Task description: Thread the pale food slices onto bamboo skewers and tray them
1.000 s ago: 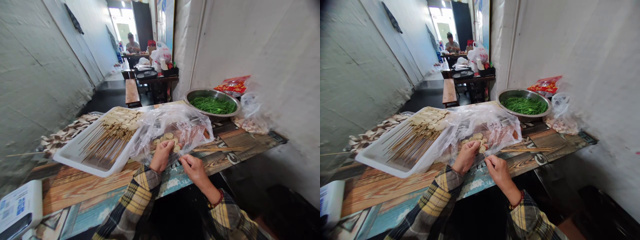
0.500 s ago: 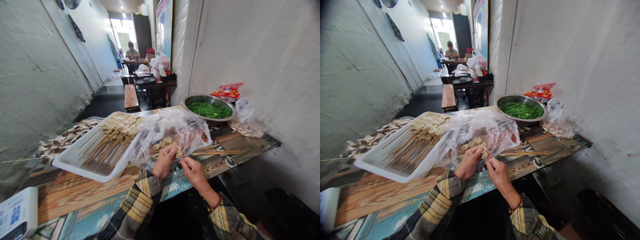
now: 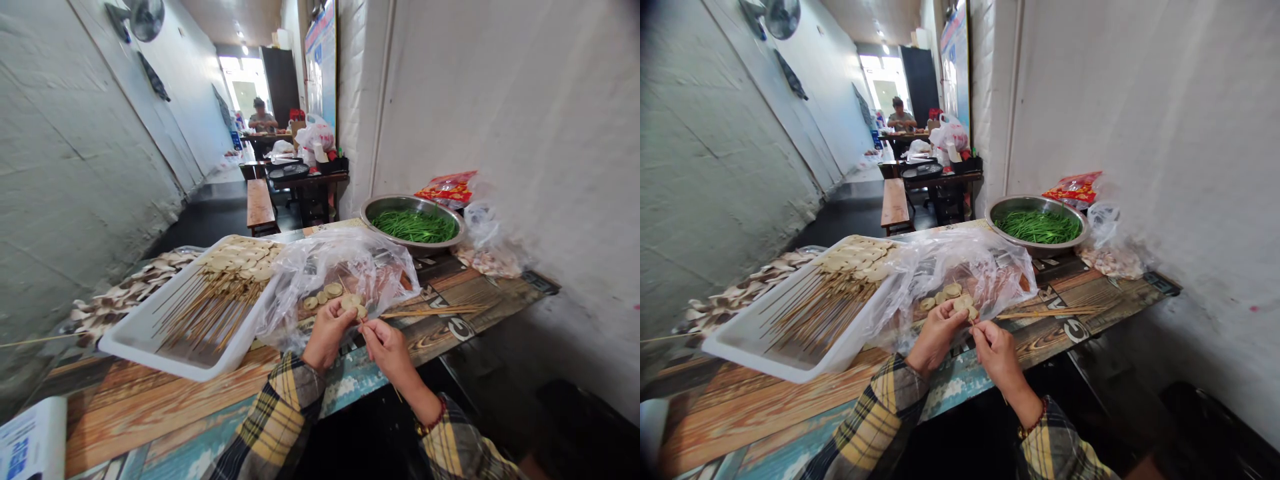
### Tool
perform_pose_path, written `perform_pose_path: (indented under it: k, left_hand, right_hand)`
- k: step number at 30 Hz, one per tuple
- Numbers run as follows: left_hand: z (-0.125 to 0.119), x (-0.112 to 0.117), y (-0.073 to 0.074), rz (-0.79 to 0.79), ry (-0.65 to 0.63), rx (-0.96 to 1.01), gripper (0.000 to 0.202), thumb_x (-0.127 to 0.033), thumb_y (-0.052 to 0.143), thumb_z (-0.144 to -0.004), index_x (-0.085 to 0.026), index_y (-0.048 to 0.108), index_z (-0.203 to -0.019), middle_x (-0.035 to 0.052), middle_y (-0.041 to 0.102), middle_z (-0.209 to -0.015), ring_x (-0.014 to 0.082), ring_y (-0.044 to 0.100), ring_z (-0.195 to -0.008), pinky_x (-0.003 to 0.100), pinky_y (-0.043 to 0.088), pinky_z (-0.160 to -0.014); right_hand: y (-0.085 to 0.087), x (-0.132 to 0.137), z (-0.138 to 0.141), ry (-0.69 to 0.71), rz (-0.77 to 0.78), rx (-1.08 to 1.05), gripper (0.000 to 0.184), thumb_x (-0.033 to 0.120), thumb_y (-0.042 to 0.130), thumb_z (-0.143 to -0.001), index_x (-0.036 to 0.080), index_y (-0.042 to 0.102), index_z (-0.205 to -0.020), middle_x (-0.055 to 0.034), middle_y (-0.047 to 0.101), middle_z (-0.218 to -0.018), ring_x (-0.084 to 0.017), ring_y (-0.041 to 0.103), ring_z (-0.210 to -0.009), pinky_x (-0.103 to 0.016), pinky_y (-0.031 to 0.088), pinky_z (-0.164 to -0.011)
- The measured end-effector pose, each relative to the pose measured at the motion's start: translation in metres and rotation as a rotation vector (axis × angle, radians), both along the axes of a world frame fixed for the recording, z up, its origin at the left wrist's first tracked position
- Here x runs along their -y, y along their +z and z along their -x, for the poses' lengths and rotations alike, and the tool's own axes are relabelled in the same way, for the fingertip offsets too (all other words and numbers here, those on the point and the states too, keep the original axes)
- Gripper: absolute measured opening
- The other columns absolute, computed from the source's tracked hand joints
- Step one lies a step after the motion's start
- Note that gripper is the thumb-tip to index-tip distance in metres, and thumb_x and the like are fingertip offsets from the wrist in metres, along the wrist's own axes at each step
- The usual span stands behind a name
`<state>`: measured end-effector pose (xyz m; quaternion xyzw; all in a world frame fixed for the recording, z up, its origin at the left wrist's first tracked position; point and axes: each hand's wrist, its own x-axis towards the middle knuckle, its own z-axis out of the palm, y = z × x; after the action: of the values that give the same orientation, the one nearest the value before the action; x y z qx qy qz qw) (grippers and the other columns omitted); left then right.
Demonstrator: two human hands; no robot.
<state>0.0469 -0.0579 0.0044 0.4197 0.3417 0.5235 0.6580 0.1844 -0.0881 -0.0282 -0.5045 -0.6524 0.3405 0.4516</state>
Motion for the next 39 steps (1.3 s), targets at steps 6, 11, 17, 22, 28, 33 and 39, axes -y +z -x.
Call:
perform_pose_path:
  k: [6,11,17,22,28,33,39]
  left_hand:
    - [0.001,-0.002,-0.006,0.049,0.049,-0.083,0.029,-0.039,0.075,-0.069,-0.014,0.065,-0.080,0.0038,0.065,-0.074,0.0119,0.058,-0.063,0.023,0.045,-0.062]
    - [-0.002,-0.001,-0.006,0.046,0.101,-0.119,0.027,-0.036,0.077,-0.065,-0.014,0.066,-0.076,0.0031,0.066,-0.073,0.0119,0.058,-0.064,0.023,0.044,-0.062]
    - [-0.005,0.001,-0.005,0.031,0.079,-0.081,0.027,-0.035,0.077,-0.065,-0.014,0.067,-0.078,0.0040,0.067,-0.074,0.0124,0.060,-0.066,0.024,0.045,-0.066]
    - [0.009,-0.007,-0.001,-0.003,0.142,-0.149,0.032,-0.038,0.075,-0.068,-0.014,0.067,-0.088,0.0053,0.070,-0.081,0.0136,0.062,-0.070,0.025,0.046,-0.069]
    - [0.041,-0.027,-0.009,-0.082,0.458,-0.416,0.018,-0.032,0.064,-0.074,-0.017,0.066,-0.085,0.0036,0.069,-0.078,0.0152,0.060,-0.067,0.028,0.045,-0.068]
    - [0.040,-0.029,-0.020,-0.380,0.399,-0.962,0.015,-0.019,0.061,-0.076,-0.019,0.072,-0.087,0.0062,0.067,-0.084,0.0196,0.059,-0.077,0.031,0.042,-0.074]
    - [0.031,-0.025,-0.021,-0.531,0.332,-1.362,0.014,-0.019,0.064,-0.077,-0.019,0.070,-0.089,0.0087,0.062,-0.093,0.0228,0.058,-0.086,0.035,0.042,-0.080]
  right_hand:
    - [0.003,0.002,0.001,-0.015,-0.034,0.075,0.030,0.034,0.045,-0.093,0.019,0.059,-0.071,0.0058,0.048,-0.043,-0.012,0.049,-0.042,-0.022,0.038,-0.051]
    - [0.003,0.003,0.000,-0.025,-0.068,0.120,0.029,0.033,0.045,-0.092,0.019,0.060,-0.072,0.0048,0.050,-0.046,-0.013,0.050,-0.045,-0.023,0.039,-0.052]
    - [-0.003,0.002,-0.001,-0.018,-0.052,0.104,0.027,0.034,0.045,-0.092,0.018,0.063,-0.079,0.0055,0.049,-0.046,-0.013,0.050,-0.045,-0.023,0.039,-0.052]
    - [-0.005,0.002,-0.004,-0.066,-0.003,-0.041,0.029,0.037,0.046,-0.093,0.017,0.062,-0.078,0.0063,0.046,-0.047,-0.011,0.046,-0.044,-0.022,0.037,-0.049]
    - [-0.012,-0.001,-0.007,-0.176,0.028,-0.260,0.033,0.044,0.046,-0.093,0.015,0.062,-0.089,0.0068,0.046,-0.049,-0.010,0.042,-0.042,-0.020,0.034,-0.044]
    - [-0.009,-0.001,-0.006,-0.165,0.025,-0.257,0.035,0.046,0.047,-0.092,0.015,0.064,-0.088,0.0062,0.046,-0.049,-0.010,0.042,-0.042,-0.020,0.034,-0.043]
    - [-0.005,0.000,-0.006,-0.144,0.004,-0.244,0.033,0.042,0.047,-0.093,0.015,0.064,-0.087,0.0060,0.047,-0.049,-0.010,0.044,-0.043,-0.020,0.035,-0.044]
